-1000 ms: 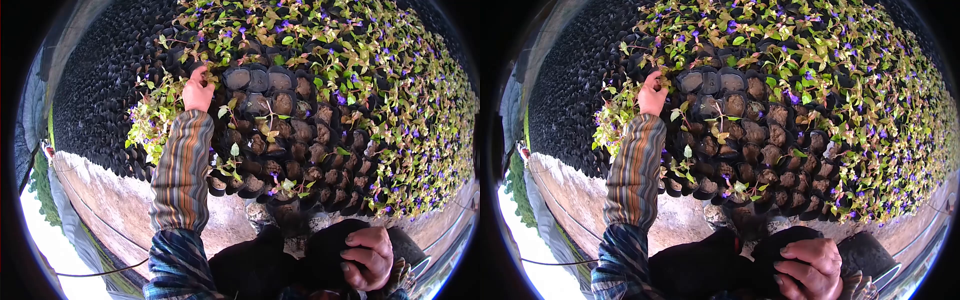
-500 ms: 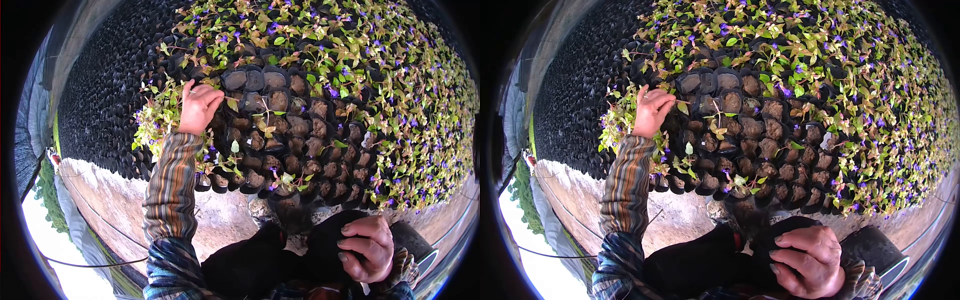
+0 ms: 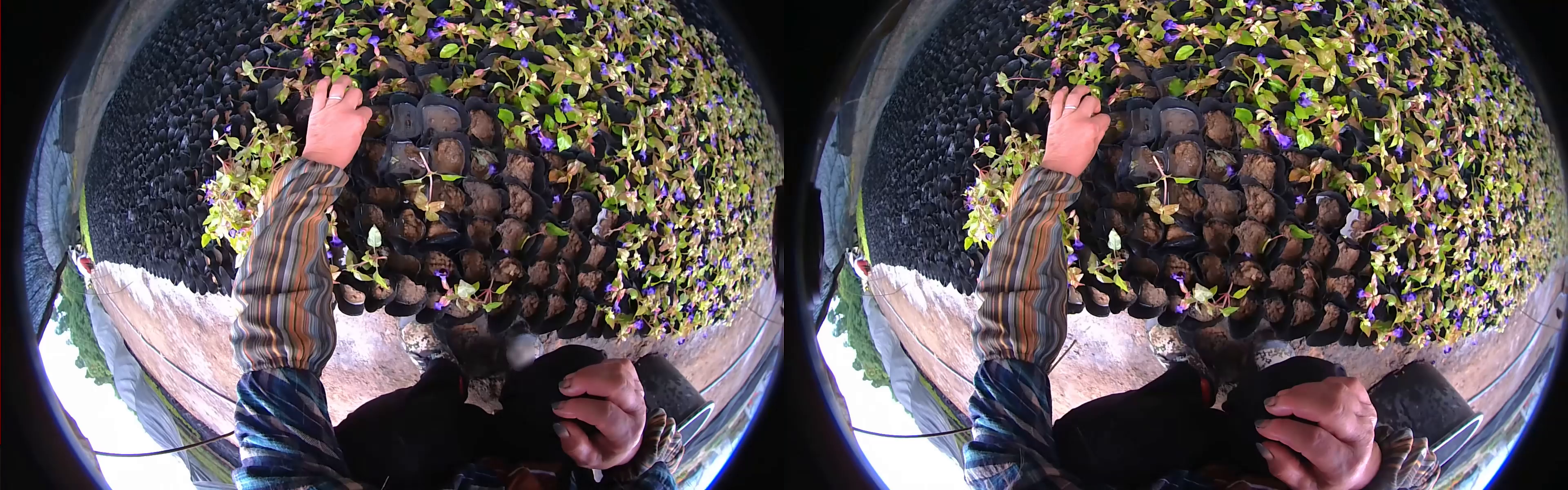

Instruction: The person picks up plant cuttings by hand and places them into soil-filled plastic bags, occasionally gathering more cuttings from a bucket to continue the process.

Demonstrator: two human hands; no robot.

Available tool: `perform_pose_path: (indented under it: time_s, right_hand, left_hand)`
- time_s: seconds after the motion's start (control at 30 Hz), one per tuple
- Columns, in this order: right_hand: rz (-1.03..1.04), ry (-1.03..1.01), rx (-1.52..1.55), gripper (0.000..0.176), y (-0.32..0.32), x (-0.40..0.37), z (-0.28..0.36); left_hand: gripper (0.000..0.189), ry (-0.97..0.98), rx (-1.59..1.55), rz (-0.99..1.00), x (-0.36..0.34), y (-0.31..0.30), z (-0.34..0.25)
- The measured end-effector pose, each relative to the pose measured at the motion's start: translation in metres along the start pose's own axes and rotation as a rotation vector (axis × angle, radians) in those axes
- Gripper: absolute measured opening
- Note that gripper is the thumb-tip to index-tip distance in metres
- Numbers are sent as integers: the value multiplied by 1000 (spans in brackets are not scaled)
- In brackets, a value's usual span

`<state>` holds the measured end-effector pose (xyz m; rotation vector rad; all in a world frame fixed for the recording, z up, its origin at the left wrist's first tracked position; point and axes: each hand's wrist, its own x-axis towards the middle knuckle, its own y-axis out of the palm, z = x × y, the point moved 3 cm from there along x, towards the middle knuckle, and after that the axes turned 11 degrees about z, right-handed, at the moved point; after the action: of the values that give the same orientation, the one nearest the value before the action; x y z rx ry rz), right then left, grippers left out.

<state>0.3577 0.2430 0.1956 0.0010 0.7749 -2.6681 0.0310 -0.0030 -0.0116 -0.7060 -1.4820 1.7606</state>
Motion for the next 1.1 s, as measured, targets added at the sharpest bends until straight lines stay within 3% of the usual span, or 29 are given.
perform_pose_path:
  time_s: [0.07, 0.17, 0.2, 0.33, 0.53, 0.67, 0.83, 0.9, 0.97, 1.0, 1.1]
  right_hand:
    - [19, 1, -14, 20, 0, 2, 0]
    - [57, -12, 6, 20, -1, 1, -1]
    - [62, -15, 11, 20, -2, 0, -1]
    - [-45, -15, 38, 24, -3, -4, -1]
    - [-39, -69, 7, 27, 1, 0, 5]
    - [-88, -37, -18, 25, -2, -4, 4]
    - [-114, 1, 6, 24, -5, -9, 0]
    - [-100, -14, 7, 24, -4, -5, 1]
    - [-78, -23, 11, 25, -3, -3, 1]
    - [-72, -25, 11, 25, -3, -3, 1]
    - [-70, -21, 9, 26, -4, -5, -1]
  left_hand:
    - [10, -11, 13, 74, 2, 6, -1]
    - [21, -34, -101, -22, -4, -9, -5]
    - [28, -78, -189, -26, -10, -22, -8]
    - [19, -99, -789, 77, -49, -49, -34]
    - [28, 199, -389, 60, -37, -50, -97]
    - [22, 425, -181, 289, -28, -37, -113]
    - [22, -227, -1100, -13, -27, -23, -55]
    - [20, -525, -1377, 24, -20, -6, -24]
    - [20, -700, -1579, 52, -12, -8, -13]
    - [25, -747, -1519, 48, -7, -11, -12]
    - [29, -558, -1510, -108, 3, 18, -11]
